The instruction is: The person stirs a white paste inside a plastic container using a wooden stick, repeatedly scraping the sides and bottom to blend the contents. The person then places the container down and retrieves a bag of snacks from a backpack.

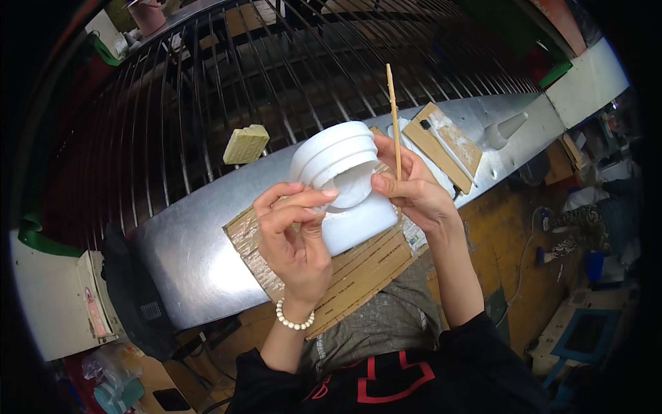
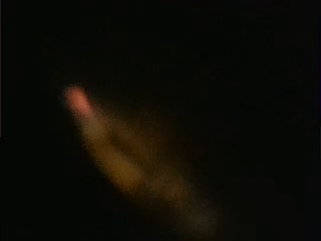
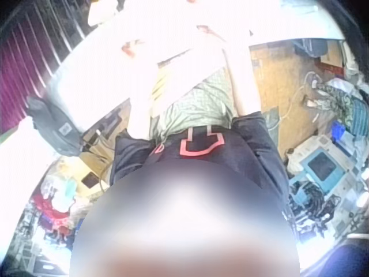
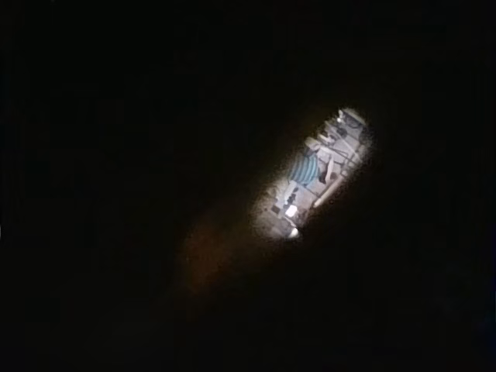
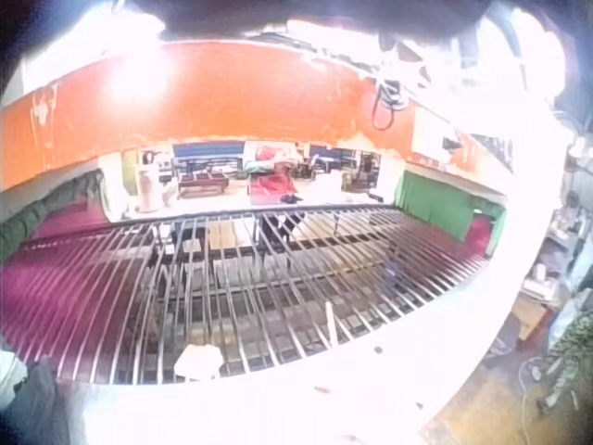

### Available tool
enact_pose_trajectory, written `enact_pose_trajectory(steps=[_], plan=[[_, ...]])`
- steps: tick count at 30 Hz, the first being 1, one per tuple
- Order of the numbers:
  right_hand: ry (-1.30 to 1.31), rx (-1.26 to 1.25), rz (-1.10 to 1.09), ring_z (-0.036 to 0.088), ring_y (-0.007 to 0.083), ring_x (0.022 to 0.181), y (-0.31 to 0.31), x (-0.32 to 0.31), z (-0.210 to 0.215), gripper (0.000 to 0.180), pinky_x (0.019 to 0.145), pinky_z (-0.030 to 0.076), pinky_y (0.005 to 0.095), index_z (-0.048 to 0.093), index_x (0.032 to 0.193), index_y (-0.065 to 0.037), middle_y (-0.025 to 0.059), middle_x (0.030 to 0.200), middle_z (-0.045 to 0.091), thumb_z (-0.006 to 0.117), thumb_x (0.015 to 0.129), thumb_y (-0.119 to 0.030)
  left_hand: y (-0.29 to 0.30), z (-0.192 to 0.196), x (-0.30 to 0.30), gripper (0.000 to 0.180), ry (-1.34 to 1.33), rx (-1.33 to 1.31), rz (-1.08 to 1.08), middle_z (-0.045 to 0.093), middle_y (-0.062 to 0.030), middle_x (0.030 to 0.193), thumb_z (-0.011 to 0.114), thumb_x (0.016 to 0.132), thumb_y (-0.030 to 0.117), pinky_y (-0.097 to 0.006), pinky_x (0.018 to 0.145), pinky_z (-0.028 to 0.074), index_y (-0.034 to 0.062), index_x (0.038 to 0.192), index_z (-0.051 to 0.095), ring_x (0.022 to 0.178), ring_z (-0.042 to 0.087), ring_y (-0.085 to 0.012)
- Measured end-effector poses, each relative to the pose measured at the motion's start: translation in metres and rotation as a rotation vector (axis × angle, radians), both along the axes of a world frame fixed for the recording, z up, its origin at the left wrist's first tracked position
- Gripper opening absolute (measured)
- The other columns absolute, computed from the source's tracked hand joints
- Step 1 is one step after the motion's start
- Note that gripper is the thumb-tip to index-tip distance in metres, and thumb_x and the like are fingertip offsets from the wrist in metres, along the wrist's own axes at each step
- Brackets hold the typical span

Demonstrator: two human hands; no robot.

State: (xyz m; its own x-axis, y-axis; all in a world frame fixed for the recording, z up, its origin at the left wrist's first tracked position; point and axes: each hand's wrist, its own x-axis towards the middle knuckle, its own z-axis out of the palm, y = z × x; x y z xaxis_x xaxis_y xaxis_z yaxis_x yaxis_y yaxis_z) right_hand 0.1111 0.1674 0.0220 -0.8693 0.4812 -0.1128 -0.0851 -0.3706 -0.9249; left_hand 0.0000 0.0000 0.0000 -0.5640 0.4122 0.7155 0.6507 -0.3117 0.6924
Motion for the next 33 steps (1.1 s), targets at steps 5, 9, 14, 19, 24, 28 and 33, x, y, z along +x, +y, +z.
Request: enact_pose_trajectory(steps=[5,9,14,19,24,28,33], plan=[[0.176,-0.036,-0.303,0.065,0.0111,0.096,-0.028,-0.001,-0.003,0.062,0.083,0.056,0.0258,0.048,0.141,0.003,0.0151,0.136,0.054,0.076,0.086,-0.005,-0.001,0.0,-0.001,0.02,0.04,-0.003,0.014,0.072,-0.0092,0.103,0.062,0.099,0.004,-0.04,0.105,0.04,0.0079,0.108,0.045,0.114,0.052,-0.0242],[0.213,0.204,-0.581,0.057,0.0046,0.081,-0.063,0.006,0.001,0.043,0.069,0.046,0.0191,0.061,0.127,0.001,0.0078,0.113,0.062,0.075,0.087,-0.003,-0.005,0.004,0.003,0.024,0.102,-0.052,0.151,0.077,-0.0051,0.099,0.07,0.092,0.002,-0.039,0.095,0.047,0.008,0.104,0.05,0.106,0.06,-0.0278],[-0.024,0.4,-0.462,0.039,-0.0026,0.059,-0.085,0.015,0.029,0.025,0.052,0.027,0.0144,0.073,0.111,0.0,-0.0051,0.082,0.062,0.078,0.086,-0.001,-0.012,0.012,0.018,0.036,0.097,0.067,0.212,0.077,-0.0093,0.101,0.079,0.082,-0.004,-0.036,0.088,0.057,0.0056,0.105,0.052,0.108,0.065,-0.0288],[-0.092,0.38,-0.333,0.04,-0.0034,0.056,-0.096,0.002,0.045,0.03,0.048,0.024,0.0142,0.073,0.115,0.001,-0.002,0.082,0.067,0.08,0.085,-0.003,-0.018,0.015,0.032,0.047,0.093,-0.043,0.265,0.075,-0.0168,0.1,0.081,0.076,-0.009,-0.035,0.086,0.06,0.0002,0.114,0.055,0.106,0.069,-0.0322],[-0.1,0.416,-0.416,0.043,-0.0003,0.057,-0.095,-0.011,0.041,0.023,0.048,0.027,0.0175,0.076,0.106,0.002,0.0006,0.082,0.068,0.081,0.086,-0.007,-0.02,0.009,0.039,0.046,0.092,-0.07,0.174,0.074,-0.0176,0.097,0.08,0.076,-0.008,-0.036,0.081,0.059,-0.0015,0.114,0.057,0.106,0.069,-0.0329],[-0.078,0.585,-0.546,0.044,0.0019,0.058,-0.095,-0.014,0.036,0.019,0.049,0.029,0.0208,0.078,0.099,0.003,0.0006,0.076,0.065,0.082,0.085,-0.009,-0.036,0.014,0.012,0.033,0.163,0.032,0.185,0.072,-0.0169,0.099,0.073,0.085,0.002,-0.036,0.093,0.053,-0.0013,0.112,0.054,0.103,0.068,-0.0278],[-0.119,0.652,-0.559,0.045,0.0029,0.058,-0.1,-0.016,0.039,0.021,0.049,0.03,0.0229,0.079,0.1,0.001,-0.0007,0.071,0.062,0.085,0.082,-0.01,0.007,0.047,-0.056,0.029,-0.254,0.038,-0.125,0.065,-0.0152,0.12,0.055,0.103,0.02,-0.033,0.096,0.049,-0.0024,0.122,0.058,0.112,0.062,-0.0206]])
